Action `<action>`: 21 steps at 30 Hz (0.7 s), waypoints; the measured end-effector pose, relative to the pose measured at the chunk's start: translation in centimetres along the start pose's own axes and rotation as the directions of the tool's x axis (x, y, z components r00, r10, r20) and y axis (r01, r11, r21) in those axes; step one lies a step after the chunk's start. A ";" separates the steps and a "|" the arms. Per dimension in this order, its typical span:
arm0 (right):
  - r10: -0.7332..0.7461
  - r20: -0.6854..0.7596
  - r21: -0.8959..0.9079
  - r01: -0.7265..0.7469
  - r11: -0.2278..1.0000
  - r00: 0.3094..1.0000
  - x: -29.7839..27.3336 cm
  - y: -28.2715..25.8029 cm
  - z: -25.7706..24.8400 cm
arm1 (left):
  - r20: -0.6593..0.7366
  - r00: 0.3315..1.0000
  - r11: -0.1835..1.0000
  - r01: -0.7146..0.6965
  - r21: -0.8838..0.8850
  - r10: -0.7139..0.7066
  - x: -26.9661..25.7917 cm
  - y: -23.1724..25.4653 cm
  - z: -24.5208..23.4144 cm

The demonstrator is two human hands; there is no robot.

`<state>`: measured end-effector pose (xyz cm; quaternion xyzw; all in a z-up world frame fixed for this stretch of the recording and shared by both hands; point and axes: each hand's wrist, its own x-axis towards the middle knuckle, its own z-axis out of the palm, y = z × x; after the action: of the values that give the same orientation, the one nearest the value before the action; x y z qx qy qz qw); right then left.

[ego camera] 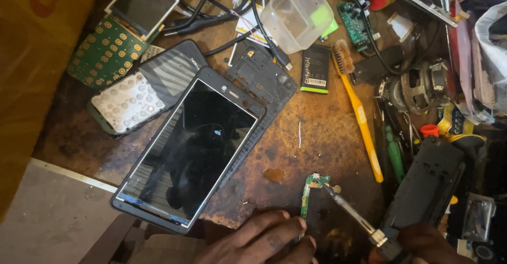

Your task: Soldering electronic components onto a circuit board and assembling mobile phone parts on a workbench.

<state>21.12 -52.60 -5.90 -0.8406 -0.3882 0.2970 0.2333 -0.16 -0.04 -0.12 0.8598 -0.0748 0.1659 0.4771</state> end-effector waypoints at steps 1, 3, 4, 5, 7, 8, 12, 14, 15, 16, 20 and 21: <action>0.001 -0.004 -0.015 -0.001 1.000 1.000 0.0 0.2 0.0 | 0.016 1.000 1.000 0.022 -0.009 -0.022 0.1 0.1 -0.1; 0.001 0.022 0.073 -0.002 0.997 1.000 -1.5 4.9 0.5 | 0.018 1.000 1.000 0.017 -0.018 -0.017 0.3 0.1 -0.3; 0.001 0.048 0.162 -0.009 0.987 0.999 -2.4 7.2 0.8 | 0.021 1.000 0.999 0.012 -0.029 -0.011 0.4 0.1 -0.3; 0.002 0.048 0.162 -0.010 0.987 0.999 -2.6 8.1 1.0 | 0.022 1.000 0.999 0.012 -0.030 -0.011 0.2 0.0 -0.1; -0.137 -0.008 0.257 0.134 0.957 0.991 -3.1 9.8 1.4 | -0.004 1.000 1.000 -0.013 -0.025 0.013 -0.1 -0.2 0.3; -0.137 -0.009 0.257 0.135 0.957 0.990 -3.3 9.5 1.4 | -0.004 1.000 1.000 -0.013 -0.024 0.013 -0.2 -0.3 0.2; 0.543 0.176 0.399 -0.564 0.723 0.821 5.8 -1.0 -0.3 | 0.002 1.000 0.999 -0.013 -0.045 0.013 0.1 -0.1 -0.2; 0.755 0.541 0.533 -0.845 0.033 0.370 9.3 -8.0 -1.5 | -0.022 1.000 0.999 -0.020 -0.037 0.019 0.2 -0.1 -0.1; 0.744 0.400 0.118 -0.835 0.537 0.535 9.4 -9.0 -1.9 | -0.080 0.996 0.999 -0.044 0.000 0.044 0.1 -0.3 0.1; 0.613 0.344 -0.379 -0.493 0.783 0.711 9.4 -10.0 -2.3 | -0.135 0.988 0.997 -0.068 0.037 0.073 0.0 -0.5 0.3; 0.566 0.241 -0.257 -0.511 0.821 0.788 7.7 -11.7 -2.5 | -0.016 0.997 0.997 -0.073 0.003 0.073 -0.3 -0.8 -0.1; 0.528 0.165 -0.167 -0.504 0.847 0.833 7.3 -12.1 -2.5 | -0.040 0.992 0.993 -0.119 0.014 0.120 0.0 -0.9 -0.1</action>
<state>20.41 -40.10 1.04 -0.8912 -0.1852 0.4105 0.0538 0.10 0.56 -0.79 0.8530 -0.1153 0.2122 0.4627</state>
